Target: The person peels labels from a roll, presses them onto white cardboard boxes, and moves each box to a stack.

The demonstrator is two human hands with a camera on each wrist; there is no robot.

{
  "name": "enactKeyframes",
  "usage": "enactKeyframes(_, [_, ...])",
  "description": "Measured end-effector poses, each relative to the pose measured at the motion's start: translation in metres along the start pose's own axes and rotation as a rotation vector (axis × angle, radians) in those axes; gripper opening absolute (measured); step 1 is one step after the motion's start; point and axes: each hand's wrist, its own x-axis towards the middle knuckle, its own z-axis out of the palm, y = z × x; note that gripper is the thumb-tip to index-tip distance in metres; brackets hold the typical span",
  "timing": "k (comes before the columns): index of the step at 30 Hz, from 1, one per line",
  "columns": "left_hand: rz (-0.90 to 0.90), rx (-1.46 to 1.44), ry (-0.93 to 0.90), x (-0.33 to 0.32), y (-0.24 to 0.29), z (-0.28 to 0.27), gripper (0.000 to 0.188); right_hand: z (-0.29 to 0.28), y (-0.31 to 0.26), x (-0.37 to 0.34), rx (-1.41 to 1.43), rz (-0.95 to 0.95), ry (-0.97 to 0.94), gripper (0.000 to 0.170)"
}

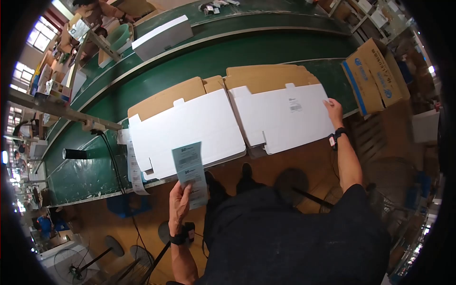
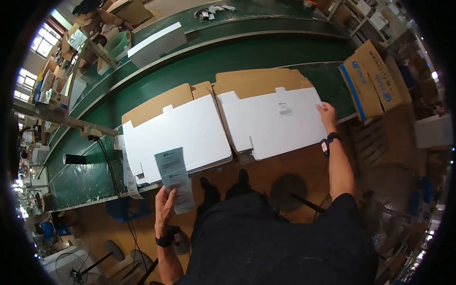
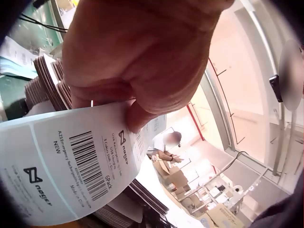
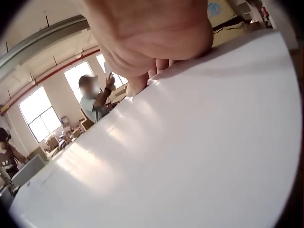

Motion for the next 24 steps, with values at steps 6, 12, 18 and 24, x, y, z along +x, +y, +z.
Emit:
enactKeyframes(6, [0.047,-0.001,-0.047,0.007,0.030,0.038,0.030,0.060,-0.210,-0.078,0.381,-0.253,-0.181,0.052])
enactKeyframes(12, [-0.004,-0.039,-0.161,0.011,0.036,0.025,0.032,0.059,-0.432,-0.253,0.674,-0.451,-1.033,0.045])
enactKeyframes(18, [0.137,-0.185,0.011,0.033,0.065,-0.004,0.028,0.090,-0.475,-0.297,0.758,-0.397,-1.010,0.017])
enactKeyframes(24, [0.021,-0.179,0.047,0.062,0.033,-0.033,0.027,0.130,-0.489,-0.308,0.671,-0.550,-0.735,0.013])
